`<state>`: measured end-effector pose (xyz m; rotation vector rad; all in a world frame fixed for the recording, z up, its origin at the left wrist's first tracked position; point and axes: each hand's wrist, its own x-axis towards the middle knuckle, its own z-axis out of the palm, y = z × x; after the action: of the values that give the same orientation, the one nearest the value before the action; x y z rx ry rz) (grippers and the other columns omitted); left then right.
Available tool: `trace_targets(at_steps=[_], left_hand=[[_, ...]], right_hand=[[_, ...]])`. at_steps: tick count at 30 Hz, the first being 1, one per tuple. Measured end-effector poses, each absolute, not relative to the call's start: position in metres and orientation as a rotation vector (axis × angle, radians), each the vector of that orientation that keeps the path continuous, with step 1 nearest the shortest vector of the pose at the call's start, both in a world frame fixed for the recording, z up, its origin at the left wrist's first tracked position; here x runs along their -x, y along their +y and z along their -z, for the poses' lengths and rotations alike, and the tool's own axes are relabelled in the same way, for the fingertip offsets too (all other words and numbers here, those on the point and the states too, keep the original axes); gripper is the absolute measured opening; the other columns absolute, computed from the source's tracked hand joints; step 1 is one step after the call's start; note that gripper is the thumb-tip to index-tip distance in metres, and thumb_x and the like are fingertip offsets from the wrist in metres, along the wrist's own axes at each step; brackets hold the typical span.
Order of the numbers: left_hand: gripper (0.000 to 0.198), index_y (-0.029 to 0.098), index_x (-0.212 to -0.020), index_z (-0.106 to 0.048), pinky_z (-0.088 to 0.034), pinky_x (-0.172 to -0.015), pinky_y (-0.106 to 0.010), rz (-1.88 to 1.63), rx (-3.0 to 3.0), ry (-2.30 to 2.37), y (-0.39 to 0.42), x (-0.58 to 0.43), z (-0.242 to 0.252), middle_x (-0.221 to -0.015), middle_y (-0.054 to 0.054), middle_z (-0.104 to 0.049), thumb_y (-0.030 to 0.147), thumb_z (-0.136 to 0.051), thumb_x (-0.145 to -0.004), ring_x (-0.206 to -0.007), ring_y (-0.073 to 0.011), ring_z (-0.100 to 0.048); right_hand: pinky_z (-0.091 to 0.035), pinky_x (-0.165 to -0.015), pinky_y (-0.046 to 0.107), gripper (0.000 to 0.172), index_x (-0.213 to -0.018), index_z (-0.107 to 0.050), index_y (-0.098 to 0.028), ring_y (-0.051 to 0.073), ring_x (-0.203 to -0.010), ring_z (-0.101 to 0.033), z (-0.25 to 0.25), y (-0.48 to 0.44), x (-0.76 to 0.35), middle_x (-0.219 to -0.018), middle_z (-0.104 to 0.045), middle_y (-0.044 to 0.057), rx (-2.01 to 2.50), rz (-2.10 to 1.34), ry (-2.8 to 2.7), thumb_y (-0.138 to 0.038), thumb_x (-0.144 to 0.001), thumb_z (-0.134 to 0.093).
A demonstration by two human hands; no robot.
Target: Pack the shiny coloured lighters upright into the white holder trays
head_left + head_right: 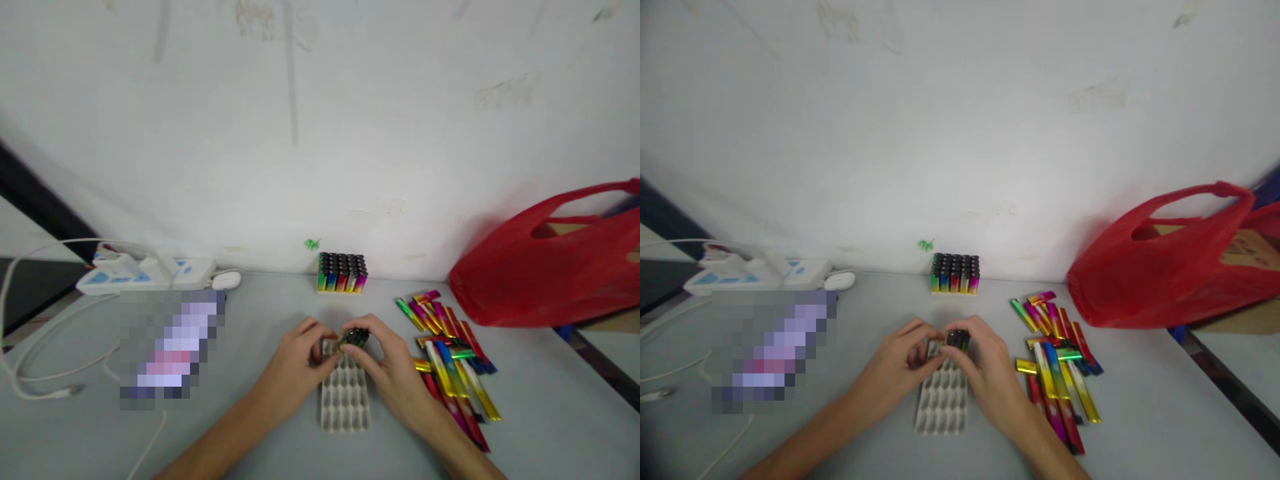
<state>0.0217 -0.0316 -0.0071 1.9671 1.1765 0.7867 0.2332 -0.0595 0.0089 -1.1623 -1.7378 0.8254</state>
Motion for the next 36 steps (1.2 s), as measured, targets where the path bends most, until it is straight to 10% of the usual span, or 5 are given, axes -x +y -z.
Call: trace_targets(at_steps=[27, 36], left_hand=[[0.009, 0.021, -0.104, -0.078, -0.045, -0.067, -0.028, -0.762, -1.946, 1.183, -0.032, -0.022, 0.001, -0.091, 0.000, -0.062, 0.026, -0.075, -0.097, -0.068, -0.0158, -0.057], [0.013, 0.023, -0.108, -0.080, -0.046, -0.067, -0.029, -0.749, -1.940, 1.198, -0.033, -0.020, 0.002, -0.089, 0.001, -0.060, 0.024, -0.075, -0.095, -0.069, -0.0163, -0.058]], right_hand=[[-0.051, -0.111, 0.042, 0.045, -0.137, -0.064, -0.026, 0.028, -0.128, -0.068, -0.017, -0.060, -0.244, -0.137, -0.074, 0.008, 1.253, -0.855, -1.722, -0.039, -0.098, -0.081], [-0.051, -0.105, 0.052, 0.025, -0.123, -0.068, -0.020, 0.034, -0.118, -0.066, -0.004, -0.042, -0.274, -0.124, -0.074, 0.015, 1.616, -0.206, -1.655, -0.031, -0.105, -0.055]])
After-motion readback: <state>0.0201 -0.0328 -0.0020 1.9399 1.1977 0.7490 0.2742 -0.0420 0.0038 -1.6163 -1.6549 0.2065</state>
